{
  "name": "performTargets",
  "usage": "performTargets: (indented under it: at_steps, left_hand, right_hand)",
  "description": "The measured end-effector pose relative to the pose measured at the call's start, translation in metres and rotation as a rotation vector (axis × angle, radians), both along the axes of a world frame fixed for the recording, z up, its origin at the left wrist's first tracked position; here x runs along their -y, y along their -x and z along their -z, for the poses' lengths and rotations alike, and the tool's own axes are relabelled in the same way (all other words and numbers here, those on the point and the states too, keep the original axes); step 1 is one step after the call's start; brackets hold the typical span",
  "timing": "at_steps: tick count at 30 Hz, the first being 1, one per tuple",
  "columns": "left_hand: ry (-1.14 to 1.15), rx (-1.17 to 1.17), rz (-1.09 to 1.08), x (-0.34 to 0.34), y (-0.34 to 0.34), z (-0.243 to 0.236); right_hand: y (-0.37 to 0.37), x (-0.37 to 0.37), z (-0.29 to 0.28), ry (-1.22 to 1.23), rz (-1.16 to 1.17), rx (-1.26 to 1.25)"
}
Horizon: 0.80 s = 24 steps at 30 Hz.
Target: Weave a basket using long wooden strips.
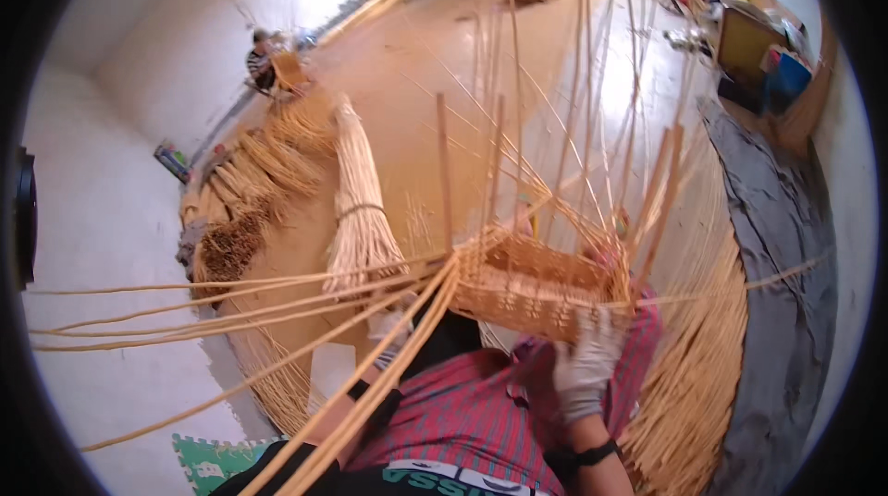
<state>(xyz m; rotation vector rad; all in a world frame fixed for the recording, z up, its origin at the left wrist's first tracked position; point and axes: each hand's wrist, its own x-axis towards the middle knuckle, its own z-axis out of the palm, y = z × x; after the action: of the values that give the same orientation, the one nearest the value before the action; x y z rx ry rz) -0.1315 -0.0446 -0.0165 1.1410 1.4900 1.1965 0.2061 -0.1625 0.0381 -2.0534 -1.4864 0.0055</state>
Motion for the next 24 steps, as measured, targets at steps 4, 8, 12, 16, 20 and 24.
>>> performTargets:
  at_steps: [4, 8, 12, 16, 20, 24]
  left_hand:
    - [0.059, 0.111, 0.051, -0.001, 0.020, -0.007]
    - [0.058, 0.278, 0.095, -0.003, 0.023, -0.019]
    - [0.032, 0.505, 0.124, 0.019, 0.008, -0.028]
    - [0.082, 0.133, 0.185, 0.041, 0.000, -0.061]
    - [-0.198, -0.211, 0.645, 0.034, -0.008, -0.119]
    - [-0.481, -0.055, 0.740, 0.012, -0.034, -0.158]
  right_hand:
    - [0.037, -0.006, 0.006, 0.041, -0.774, -0.315]
    - [0.078, -0.027, -0.017, 0.207, -1.189, -0.108]
    - [0.151, -0.050, -0.064, -0.442, -1.238, -0.443]
    - [0.198, -0.049, -0.089, -0.237, -1.519, -0.362]
    - [0.192, -0.031, -0.101, -0.391, -1.361, -0.306]
    - [0.185, -0.032, -0.118, -0.111, -1.344, -0.342]
